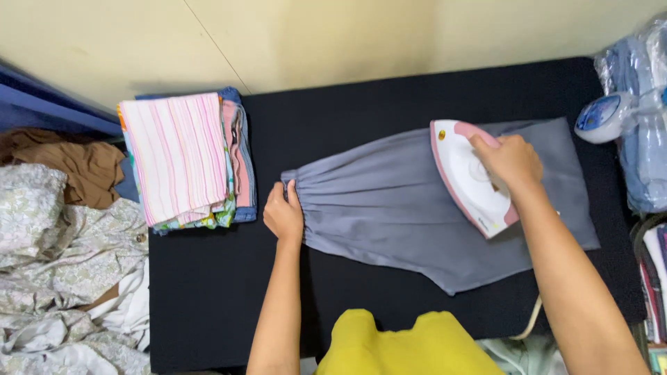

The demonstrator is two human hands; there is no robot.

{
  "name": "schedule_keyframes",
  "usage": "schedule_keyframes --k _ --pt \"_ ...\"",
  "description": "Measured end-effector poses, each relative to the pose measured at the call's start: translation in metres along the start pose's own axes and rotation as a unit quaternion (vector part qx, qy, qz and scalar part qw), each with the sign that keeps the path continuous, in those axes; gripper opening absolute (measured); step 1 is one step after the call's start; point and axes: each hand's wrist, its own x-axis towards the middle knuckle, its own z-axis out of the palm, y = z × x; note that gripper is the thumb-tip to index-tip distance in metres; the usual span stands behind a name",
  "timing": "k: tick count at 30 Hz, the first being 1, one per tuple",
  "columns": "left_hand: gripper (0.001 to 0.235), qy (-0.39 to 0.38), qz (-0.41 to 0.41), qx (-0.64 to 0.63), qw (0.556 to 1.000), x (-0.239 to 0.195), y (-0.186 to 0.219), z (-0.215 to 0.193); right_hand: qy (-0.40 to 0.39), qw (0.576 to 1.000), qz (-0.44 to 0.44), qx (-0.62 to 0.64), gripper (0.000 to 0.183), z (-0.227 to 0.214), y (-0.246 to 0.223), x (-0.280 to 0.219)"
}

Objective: Ironing a pair of grey pants and then folding them on a flat surface.

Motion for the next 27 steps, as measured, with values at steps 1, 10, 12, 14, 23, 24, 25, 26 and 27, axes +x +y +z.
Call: schedule_keyframes --k 1,10,12,14,23,24,25,26,27 --pt "0.035 0.003 0.000 -0.002 1.000 0.003 0.001 0.001 0.003 1.000 -0.002 0.001 0.069 -0.010 -0.015 -0.009" --pt "0.035 -0.010 -0.001 0.005 1.000 -0.001 -0.005 0.003 -0.078 0.970 -0.231 -0.004 0.061 0.001 -0.169 -0.125" --pt "0.036 -0.005 0.003 0.012 1.000 -0.001 -0.004 0.003 -0.057 0.945 -0.318 -0.048 0.070 0.035 -0.182 -0.135" --pt "0.036 -0.011 0.000 0.014 1.000 -0.001 -0.004 0.004 -0.035 0.948 -0.314 -0.028 0.069 0.041 -0.177 -0.137" --pt "0.034 -0.010 0.009 0.020 1.000 -0.001 -0.007 0.006 0.017 0.986 -0.164 -0.038 0.066 0.011 -0.093 -0.079" --pt "0.035 -0.013 0.005 0.016 1.000 -0.002 -0.006 0.005 0.030 0.990 -0.129 -0.041 0.066 0.006 -0.081 -0.072" --pt "0.035 -0.014 0.006 0.016 1.000 -0.002 -0.007 0.006 0.030 0.990 -0.128 -0.040 0.066 0.006 -0.068 -0.064" --pt "0.035 -0.008 0.012 0.015 1.000 -0.002 -0.007 0.006 0.041 0.992 -0.110 -0.048 0.067 0.006 -0.055 -0.056" --pt "0.034 -0.003 0.018 0.014 1.000 -0.001 -0.007 0.005 0.052 0.993 -0.091 -0.055 0.068 0.005 -0.043 -0.048"
